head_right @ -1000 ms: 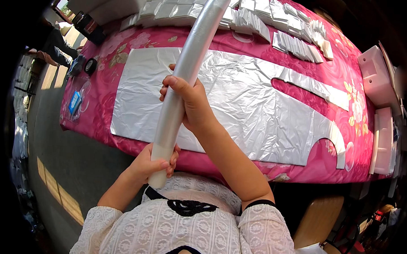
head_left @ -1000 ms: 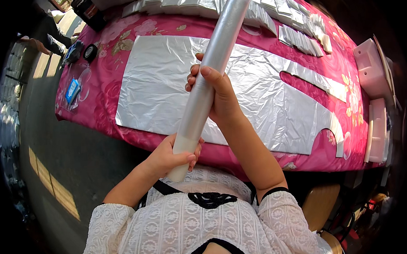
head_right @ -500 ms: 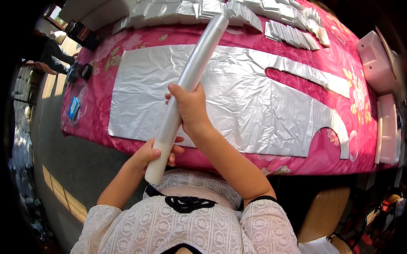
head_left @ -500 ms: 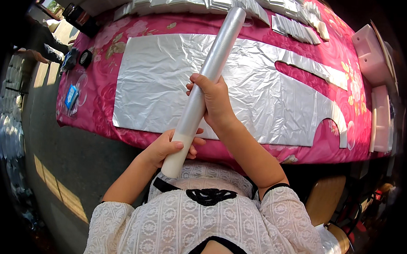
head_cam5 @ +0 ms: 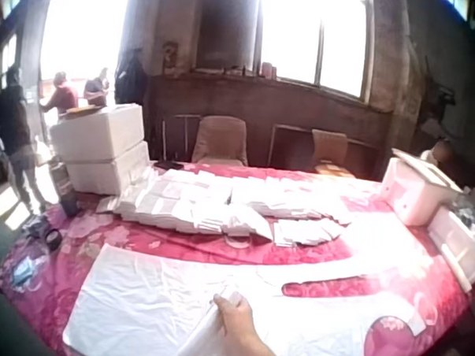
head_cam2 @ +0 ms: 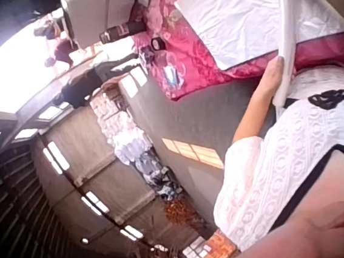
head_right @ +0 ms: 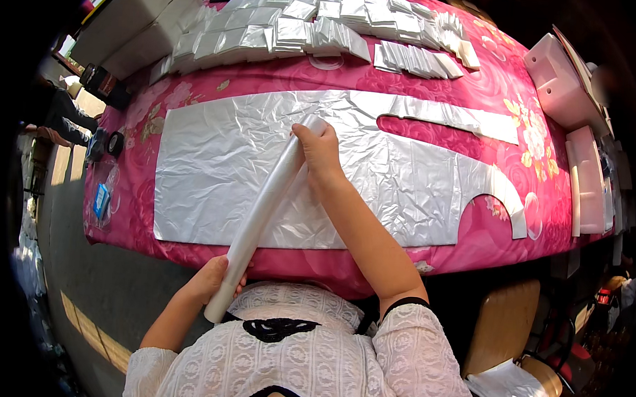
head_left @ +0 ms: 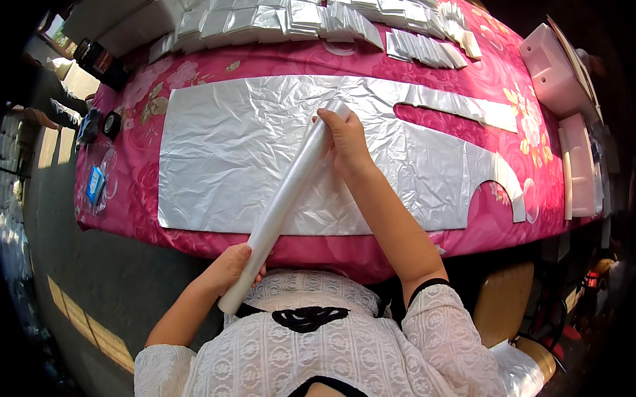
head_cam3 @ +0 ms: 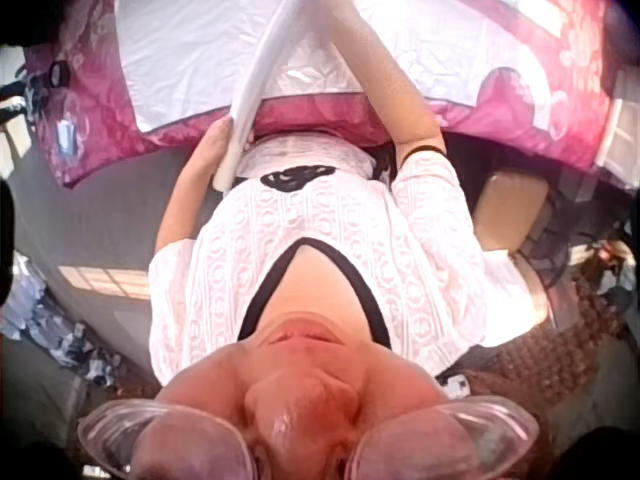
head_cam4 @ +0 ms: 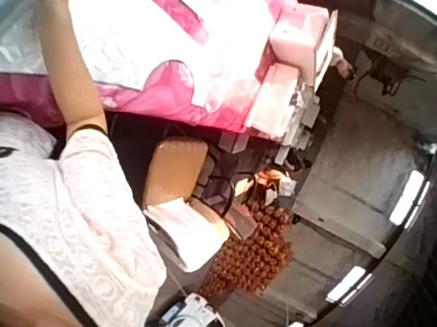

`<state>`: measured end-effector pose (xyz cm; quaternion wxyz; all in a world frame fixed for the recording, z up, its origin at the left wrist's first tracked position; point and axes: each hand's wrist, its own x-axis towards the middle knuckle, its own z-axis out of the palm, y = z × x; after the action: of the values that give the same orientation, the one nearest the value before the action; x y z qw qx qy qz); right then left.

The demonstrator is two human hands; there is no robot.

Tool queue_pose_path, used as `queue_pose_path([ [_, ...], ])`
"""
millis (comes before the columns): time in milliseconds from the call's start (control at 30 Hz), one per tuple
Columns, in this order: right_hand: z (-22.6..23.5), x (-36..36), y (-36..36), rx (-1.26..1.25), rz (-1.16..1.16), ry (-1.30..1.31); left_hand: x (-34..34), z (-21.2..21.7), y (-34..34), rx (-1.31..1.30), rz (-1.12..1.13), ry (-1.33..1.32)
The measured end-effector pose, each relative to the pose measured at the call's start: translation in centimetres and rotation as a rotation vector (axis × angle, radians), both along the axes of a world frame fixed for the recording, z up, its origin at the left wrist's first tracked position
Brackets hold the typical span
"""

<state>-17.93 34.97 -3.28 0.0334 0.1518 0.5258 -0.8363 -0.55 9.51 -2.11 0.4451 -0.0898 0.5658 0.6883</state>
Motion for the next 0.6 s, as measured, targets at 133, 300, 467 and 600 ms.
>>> queue_pose_path([
  [133,0.7,-2.6,5.1,0.294,0.018,0.087,1.2,0.2,-1.0,0.013,0.000,-0.179],
  [300,1.4,-2.3,6.1,0.448,0.449,-0.019,2.0,-0.4,-1.7,0.113,0.018,-0.274],
  [467,3.0,-2.0,4.8,0.518,0.707,-0.039,2.1,-0.3,-1.7,0.113,0.023,-0.278],
  [600,2.3,-2.0,4.4,0.507,0.804,0.038,2.3,-0.3,-1.5,0.038,0.030,-0.229],
])
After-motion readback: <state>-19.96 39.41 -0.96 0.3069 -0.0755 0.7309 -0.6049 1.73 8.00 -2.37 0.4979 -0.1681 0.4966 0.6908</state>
